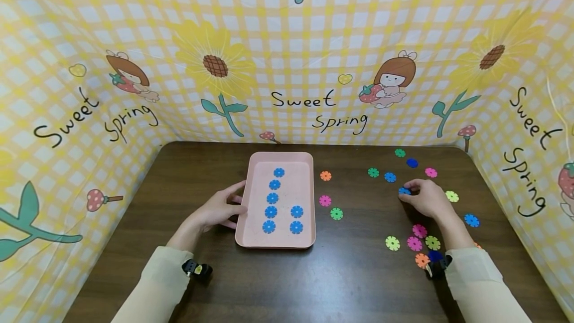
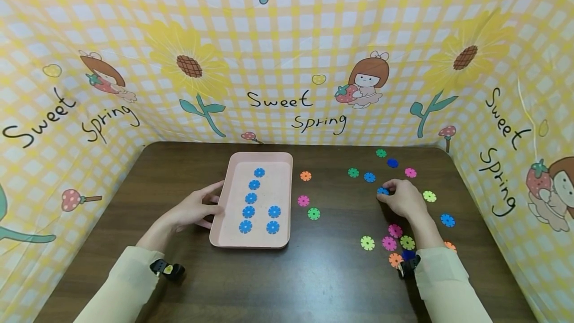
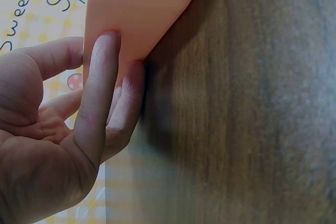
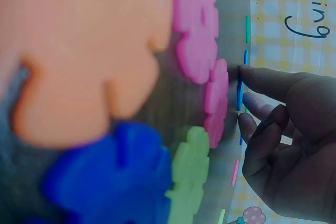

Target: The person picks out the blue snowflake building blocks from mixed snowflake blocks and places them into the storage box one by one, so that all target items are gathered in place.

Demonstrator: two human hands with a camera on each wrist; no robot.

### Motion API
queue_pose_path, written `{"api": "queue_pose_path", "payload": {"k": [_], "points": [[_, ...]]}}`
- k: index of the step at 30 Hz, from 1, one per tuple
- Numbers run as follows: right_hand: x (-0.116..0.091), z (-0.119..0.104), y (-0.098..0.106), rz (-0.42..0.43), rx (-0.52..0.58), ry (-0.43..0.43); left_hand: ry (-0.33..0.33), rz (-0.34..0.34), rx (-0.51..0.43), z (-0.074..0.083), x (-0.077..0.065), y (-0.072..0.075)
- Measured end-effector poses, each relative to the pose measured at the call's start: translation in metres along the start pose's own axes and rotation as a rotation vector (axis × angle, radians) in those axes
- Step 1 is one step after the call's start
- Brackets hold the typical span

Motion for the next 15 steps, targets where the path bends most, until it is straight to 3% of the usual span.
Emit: {"api": "queue_pose_path", "payload": {"k": [10,15], "points": [[0.0022,0.0055,-0.0024,-0.051,-0.024,-0.041,-0.003,-0.007,0.002,0.0037,-0.0018,-0.0013],[0.0022,0.005,-0.0017,-0.048,-0.02,-0.017,0.003,0.005,0.017,0.0031,-0.0031,-0.0006]]}}
Point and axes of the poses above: each hand's wrist, its own x-axis towards the middle knuckle, its own y-axis out of the back of the hand, z = x × y, the point moved 10 cm from there along x, towards the middle knuckle, and after that the axes turned 4 degrees about x, right-handed, at the moved point
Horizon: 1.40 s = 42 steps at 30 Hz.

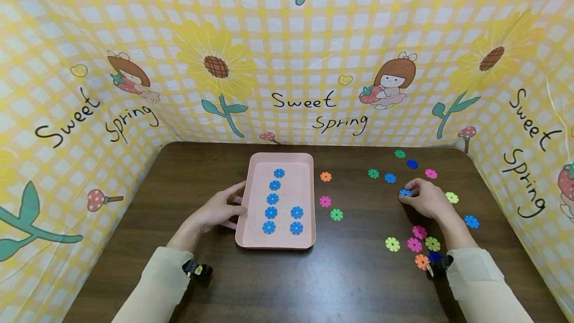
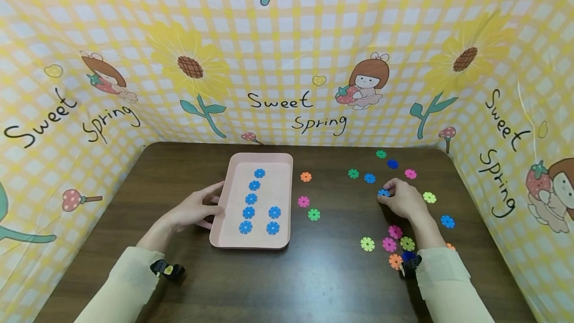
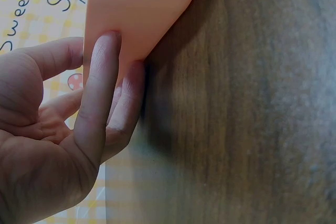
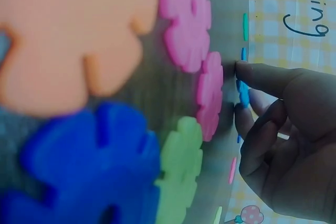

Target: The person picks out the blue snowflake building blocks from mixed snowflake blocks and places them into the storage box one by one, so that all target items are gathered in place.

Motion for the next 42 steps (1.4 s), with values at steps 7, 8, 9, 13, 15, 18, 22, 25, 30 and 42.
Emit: {"api": "queue_pose_path", "payload": {"k": [7,8,9,13,15,18,22,25,30,42], "points": [[-0.002,0.003,0.0,0.026,-0.02,0.042,0.006,0.002,0.001,-0.002,0.001,-0.001],[-0.003,0.003,0.0,0.028,-0.021,0.045,0.007,0.001,0.0,-0.002,0.001,-0.001],[-0.003,0.003,0.001,0.029,-0.02,0.047,0.006,0.001,-0.002,-0.002,0.001,-0.001],[-0.006,-0.004,0.004,0.03,-0.002,0.061,0.005,-0.001,-0.012,-0.002,0.001,-0.001],[-0.008,-0.01,0.005,0.032,0.016,0.071,0.002,0.002,-0.014,-0.002,0.001,-0.001],[-0.011,-0.021,0.006,0.03,0.048,0.091,-0.001,0.002,-0.013,-0.002,0.0,-0.001],[-0.014,-0.037,0.005,0.031,0.064,0.128,-0.001,0.001,-0.011,-0.002,0.0,-0.001],[-0.015,-0.048,0.003,0.036,0.068,0.158,0.0,0.003,-0.011,-0.002,0.001,0.0],[-0.016,-0.064,-0.004,0.046,0.091,0.219,0.002,0.002,-0.014,-0.001,0.001,0.0],[-0.006,-0.106,-0.033,0.041,0.222,0.312,0.002,0.006,-0.005,-0.001,0.001,0.0]]}}
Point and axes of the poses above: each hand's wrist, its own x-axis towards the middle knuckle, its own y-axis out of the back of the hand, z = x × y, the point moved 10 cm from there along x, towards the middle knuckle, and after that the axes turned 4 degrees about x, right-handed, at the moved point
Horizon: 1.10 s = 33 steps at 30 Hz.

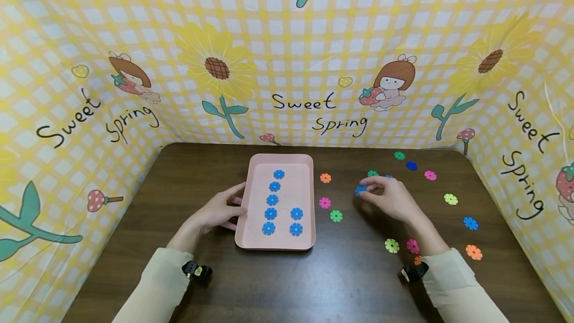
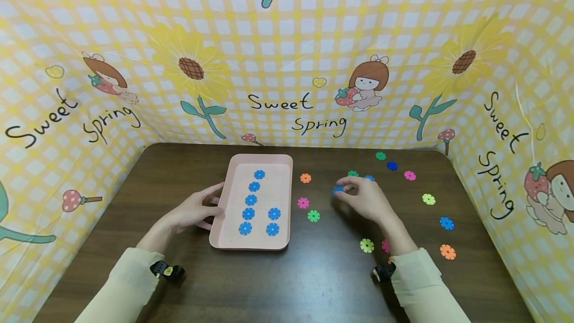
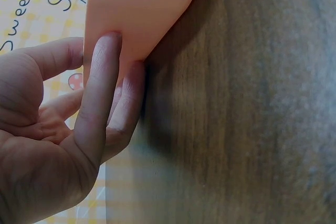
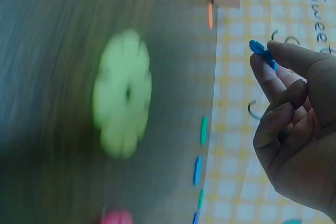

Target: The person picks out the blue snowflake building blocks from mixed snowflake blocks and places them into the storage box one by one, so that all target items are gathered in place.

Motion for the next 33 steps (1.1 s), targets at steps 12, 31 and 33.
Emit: {"api": "queue_pose_path", "payload": {"k": [12,31,33], "points": [[0.026,-0.043,-0.056,-0.007,0.104,0.065,0.002,-0.001,-0.003,0.0,-0.001,0.001],[0.055,-0.069,-0.137,-0.1,0.055,0.019,0.0,-0.011,-0.015,0.0,0.0,0.0],[0.057,-0.068,-0.141,-0.116,0.017,0.007,0.0,-0.013,-0.013,0.0,0.0,0.0]]}}
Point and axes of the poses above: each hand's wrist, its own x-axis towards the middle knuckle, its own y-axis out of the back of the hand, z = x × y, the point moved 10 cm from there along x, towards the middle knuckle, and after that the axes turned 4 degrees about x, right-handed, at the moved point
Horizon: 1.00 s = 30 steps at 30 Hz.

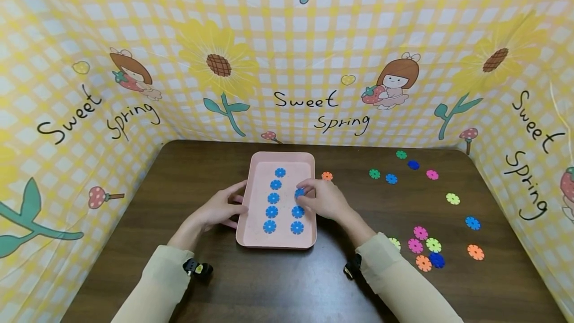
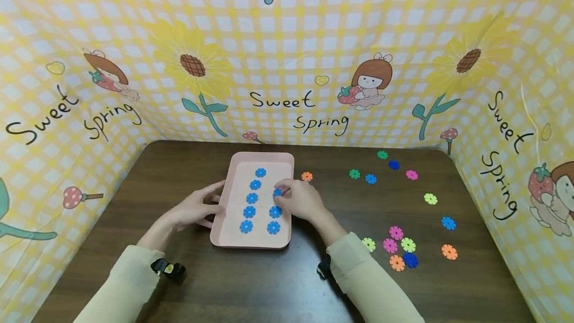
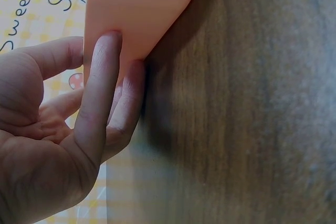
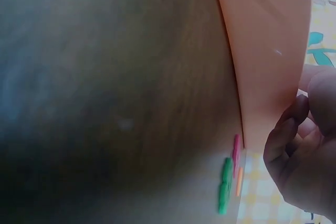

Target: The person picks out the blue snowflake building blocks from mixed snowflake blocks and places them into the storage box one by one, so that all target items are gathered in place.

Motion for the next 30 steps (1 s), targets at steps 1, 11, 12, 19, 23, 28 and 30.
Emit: {"api": "queue_pose_path", "payload": {"k": [1,11,12,19,23,28,30], "points": [[0.001,0.0,-0.002,-0.008,-0.02,-0.006,-0.001,-0.001,0.0,0.0,0.0,0.0],[0.006,-0.01,-0.006,-0.04,-0.208,0.012,0.001,0.006,0.003,0.0,0.001,0.0],[0.005,-0.012,-0.006,-0.036,-0.229,0.017,0.002,0.007,0.005,0.0,0.001,0.0],[-0.001,-0.017,0.007,0.023,-0.253,0.036,0.002,0.011,0.008,-0.001,0.0,0.0],[-0.008,-0.019,0.02,0.045,-0.192,0.067,0.002,0.01,0.005,-0.001,0.0,0.0],[-0.017,-0.017,0.042,0.094,-0.168,0.094,-0.006,0.001,0.01,0.001,0.0,0.0],[-0.021,-0.013,0.051,0.111,-0.153,0.082,-0.003,0.002,0.009,0.001,0.0,-0.001]]}}
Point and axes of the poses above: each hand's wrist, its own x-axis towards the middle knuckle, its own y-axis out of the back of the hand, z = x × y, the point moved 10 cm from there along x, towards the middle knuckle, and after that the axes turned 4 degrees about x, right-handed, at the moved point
